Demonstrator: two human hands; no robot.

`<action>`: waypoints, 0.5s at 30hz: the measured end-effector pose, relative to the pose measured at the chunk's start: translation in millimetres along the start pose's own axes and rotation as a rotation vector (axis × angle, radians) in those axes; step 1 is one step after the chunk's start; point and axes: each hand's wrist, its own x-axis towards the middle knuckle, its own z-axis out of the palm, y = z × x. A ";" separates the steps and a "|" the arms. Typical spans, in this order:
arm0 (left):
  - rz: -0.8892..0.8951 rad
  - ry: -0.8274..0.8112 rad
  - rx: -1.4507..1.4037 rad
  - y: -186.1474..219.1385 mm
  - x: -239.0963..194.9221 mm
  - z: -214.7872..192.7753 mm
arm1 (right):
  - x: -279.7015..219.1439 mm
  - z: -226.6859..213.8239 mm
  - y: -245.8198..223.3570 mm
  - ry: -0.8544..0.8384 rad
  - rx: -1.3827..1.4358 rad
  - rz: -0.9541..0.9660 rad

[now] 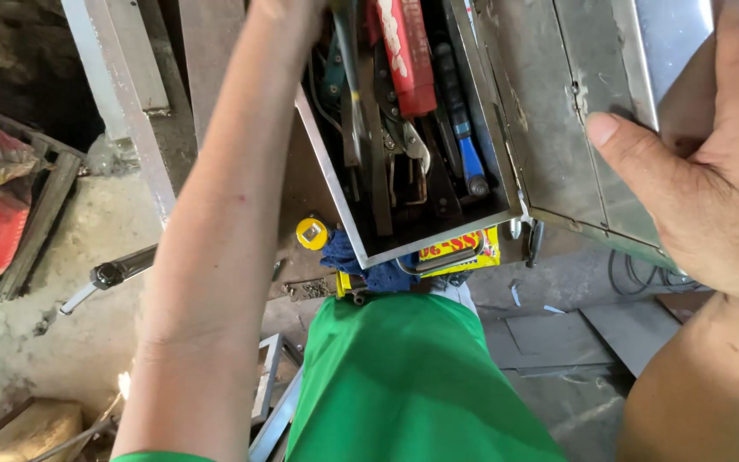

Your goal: Grinding and finishing metal tray components in a fabrication workshop.

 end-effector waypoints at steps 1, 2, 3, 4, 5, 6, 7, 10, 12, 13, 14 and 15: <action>0.007 0.002 0.002 -21.0 -4.8 -3.4 | -0.1 1.5 -2.1 -0.002 -0.024 -0.014; 0.014 0.004 0.003 -25.4 -5.7 -9.0 | 0.9 3.3 -5.6 0.000 -0.027 -0.014; 0.016 0.002 0.004 -31.8 -9.5 -13.3 | -0.3 4.7 -9.3 -0.003 -0.039 -0.003; 0.018 -0.001 0.006 -38.4 -13.6 -17.4 | -1.7 6.3 -12.7 -0.006 -0.052 0.007; 0.019 -0.004 0.004 -42.7 -17.0 -19.3 | -2.5 7.8 -15.2 -0.007 -0.061 0.013; 0.020 -0.007 0.002 -47.0 -20.4 -21.3 | -3.3 9.4 -17.8 -0.009 -0.089 0.012; 0.022 -0.008 0.002 -50.9 -23.5 -25.0 | -3.9 11.7 -20.8 -0.011 -0.116 0.009; 0.035 -0.013 -0.002 -56.8 -24.0 -31.4 | -7.4 16.9 -28.5 0.001 -0.146 -0.038; 0.044 -0.014 0.003 -59.8 -30.5 -44.4 | -9.6 24.8 -43.8 0.006 -0.214 -0.055; 0.054 -0.017 0.003 -59.2 -31.1 -49.2 | -10.3 28.0 -51.6 0.017 -0.280 -0.075; 0.064 -0.020 0.004 -62.0 -32.6 -50.2 | -8.5 35.3 -60.4 0.023 -0.284 -0.072; 0.074 -0.027 0.005 -64.4 -34.8 -50.7 | -8.3 42.3 -69.2 -0.001 -0.349 0.010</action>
